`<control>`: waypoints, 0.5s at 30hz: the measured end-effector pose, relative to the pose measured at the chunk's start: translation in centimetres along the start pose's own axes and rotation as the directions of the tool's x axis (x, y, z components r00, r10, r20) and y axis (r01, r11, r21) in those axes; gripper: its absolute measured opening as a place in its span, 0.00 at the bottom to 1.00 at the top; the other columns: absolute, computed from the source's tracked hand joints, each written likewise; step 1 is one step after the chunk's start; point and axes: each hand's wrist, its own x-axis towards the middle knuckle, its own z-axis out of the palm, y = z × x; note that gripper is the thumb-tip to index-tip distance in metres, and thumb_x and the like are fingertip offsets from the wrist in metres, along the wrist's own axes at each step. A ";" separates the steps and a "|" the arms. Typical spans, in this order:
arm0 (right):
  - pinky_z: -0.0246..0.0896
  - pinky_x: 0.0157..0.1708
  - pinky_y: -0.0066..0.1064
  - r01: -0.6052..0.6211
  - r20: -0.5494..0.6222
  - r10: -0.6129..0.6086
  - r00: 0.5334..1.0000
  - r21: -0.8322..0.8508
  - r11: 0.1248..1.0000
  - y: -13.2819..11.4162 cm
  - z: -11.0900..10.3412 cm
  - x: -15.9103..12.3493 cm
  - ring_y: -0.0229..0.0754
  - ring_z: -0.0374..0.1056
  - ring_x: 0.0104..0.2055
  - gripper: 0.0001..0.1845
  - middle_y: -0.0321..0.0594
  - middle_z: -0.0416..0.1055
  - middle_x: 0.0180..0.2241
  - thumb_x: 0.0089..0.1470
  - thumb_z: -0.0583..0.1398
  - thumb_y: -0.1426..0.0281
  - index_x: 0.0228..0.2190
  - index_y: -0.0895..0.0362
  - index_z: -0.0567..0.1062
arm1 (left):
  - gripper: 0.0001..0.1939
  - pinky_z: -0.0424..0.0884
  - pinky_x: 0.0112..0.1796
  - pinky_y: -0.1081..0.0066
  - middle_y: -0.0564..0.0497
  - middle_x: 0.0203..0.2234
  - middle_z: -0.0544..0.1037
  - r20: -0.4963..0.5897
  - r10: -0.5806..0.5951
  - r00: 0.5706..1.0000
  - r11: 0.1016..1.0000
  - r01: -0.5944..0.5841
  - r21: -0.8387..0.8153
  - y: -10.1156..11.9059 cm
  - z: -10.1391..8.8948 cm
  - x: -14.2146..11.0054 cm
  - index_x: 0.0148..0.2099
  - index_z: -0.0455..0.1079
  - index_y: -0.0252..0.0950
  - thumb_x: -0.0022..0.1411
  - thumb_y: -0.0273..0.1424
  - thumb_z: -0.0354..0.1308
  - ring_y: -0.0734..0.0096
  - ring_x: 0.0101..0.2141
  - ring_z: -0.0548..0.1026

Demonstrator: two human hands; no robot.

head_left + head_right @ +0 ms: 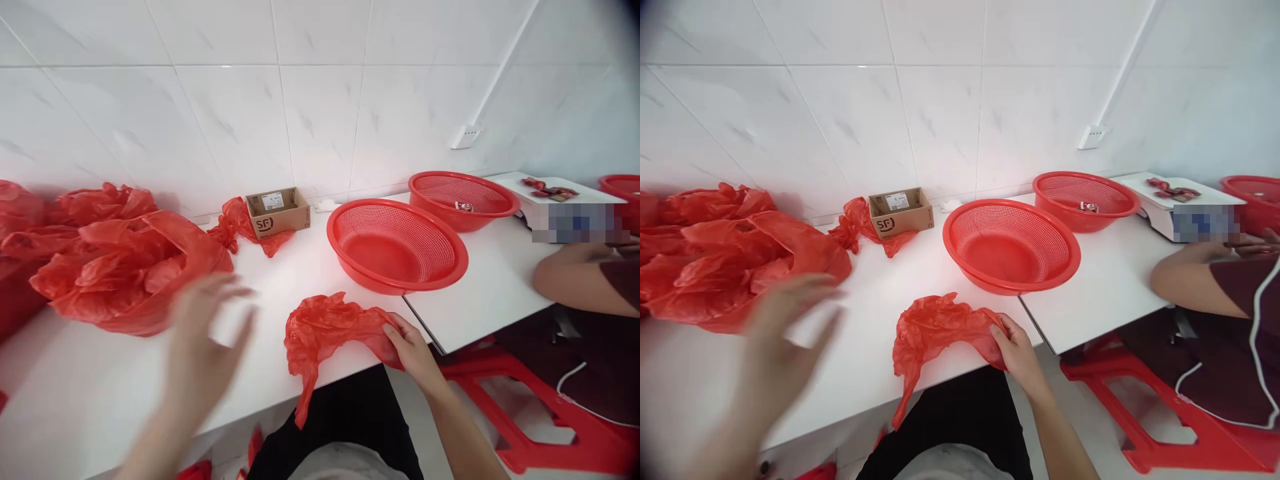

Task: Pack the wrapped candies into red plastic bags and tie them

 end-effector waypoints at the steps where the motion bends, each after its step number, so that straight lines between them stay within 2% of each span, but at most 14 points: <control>1: 0.65 0.47 0.36 -0.014 -0.007 0.014 1.000 0.023 1.000 -0.2 0.3 -0.2 0.46 0.71 0.44 0.18 0.43 0.75 0.44 0.57 0.58 0.56 0.43 0.55 0.75 | 0.09 0.67 0.53 0.43 0.53 0.48 0.74 0.061 0.162 0.985 0.986 -0.164 0.030 1.3 2.7 -3.1 0.42 0.71 0.55 0.57 0.38 0.58 0.49 0.54 0.69; 2: 0.66 0.46 0.36 -0.032 -0.012 0.033 0.999 0.060 0.998 -0.4 0.6 -0.5 0.46 0.71 0.43 0.18 0.42 0.76 0.43 0.57 0.58 0.56 0.42 0.54 0.76 | 0.07 0.69 0.51 0.43 0.50 0.53 0.71 0.193 0.261 0.946 0.962 -0.271 0.025 2.3 5.5 -6.0 0.41 0.72 0.54 0.59 0.37 0.58 0.48 0.54 0.69; 3: 0.66 0.45 0.35 -0.052 -0.012 0.054 0.998 0.112 0.992 -0.7 1.1 -0.9 0.45 0.71 0.43 0.17 0.41 0.76 0.42 0.57 0.59 0.56 0.42 0.54 0.76 | 0.08 0.69 0.51 0.44 0.47 0.58 0.66 0.310 0.346 0.886 0.931 -0.365 0.003 3.0 8.1 -8.5 0.42 0.74 0.52 0.58 0.37 0.59 0.46 0.58 0.66; 4: 0.66 0.45 0.35 -0.075 0.001 0.076 0.997 0.171 0.982 -1.0 1.6 -1.4 0.45 0.72 0.42 0.17 0.41 0.76 0.42 0.56 0.60 0.56 0.42 0.53 0.76 | 0.11 0.66 0.53 0.42 0.44 0.63 0.60 0.384 0.370 0.846 0.915 -0.402 0.006 3.4 10.4 -10.5 0.44 0.74 0.48 0.58 0.36 0.60 0.42 0.62 0.59; 6: 0.66 0.46 0.36 -0.112 0.059 0.099 0.993 0.269 0.957 -1.5 2.6 -2.6 0.45 0.71 0.43 0.16 0.40 0.76 0.42 0.55 0.61 0.57 0.41 0.52 0.77 | 0.14 0.61 0.54 0.37 0.38 0.66 0.54 0.389 0.313 0.866 0.926 -0.370 0.078 3.2 13.7 -12.7 0.49 0.74 0.44 0.60 0.35 0.59 0.37 0.64 0.53; 7: 0.65 0.46 0.36 -0.125 0.101 0.099 0.990 0.294 0.948 -1.8 3.0 -3.1 0.45 0.71 0.43 0.15 0.40 0.76 0.42 0.55 0.62 0.57 0.41 0.52 0.77 | 0.16 0.60 0.55 0.37 0.37 0.66 0.54 0.369 0.270 0.890 0.938 -0.330 0.109 2.7 14.6 -12.9 0.52 0.72 0.43 0.62 0.34 0.57 0.38 0.64 0.53; 9: 0.64 0.46 0.35 -0.136 0.178 0.084 0.981 0.304 0.943 -2.1 3.5 -3.9 0.44 0.70 0.43 0.15 0.40 0.75 0.41 0.55 0.62 0.57 0.40 0.53 0.77 | 0.19 0.58 0.56 0.39 0.38 0.64 0.59 0.309 0.203 0.929 0.958 -0.254 0.134 1.2 15.1 -12.2 0.57 0.68 0.44 0.64 0.34 0.54 0.43 0.62 0.59; 12: 0.64 0.43 0.33 -0.140 0.250 0.064 0.966 0.299 0.944 -2.6 3.6 -4.3 0.42 0.69 0.40 0.15 0.39 0.74 0.38 0.55 0.62 0.56 0.38 0.53 0.77 | 0.26 0.59 0.56 0.44 0.40 0.56 0.70 0.227 0.145 0.963 0.974 -0.179 0.141 -1.0 13.9 -10.0 0.64 0.59 0.45 0.65 0.35 0.53 0.49 0.55 0.68; 15: 0.62 0.37 0.27 -0.159 0.277 0.072 0.958 0.307 0.938 -3.0 3.4 -4.2 0.37 0.65 0.34 0.13 0.37 0.72 0.35 0.55 0.63 0.58 0.37 0.54 0.77 | 0.26 0.69 0.43 0.56 0.44 0.47 0.76 0.227 -0.022 0.974 0.992 -0.007 0.129 -2.5 12.2 -8.5 0.65 0.59 0.44 0.66 0.36 0.51 0.55 0.43 0.74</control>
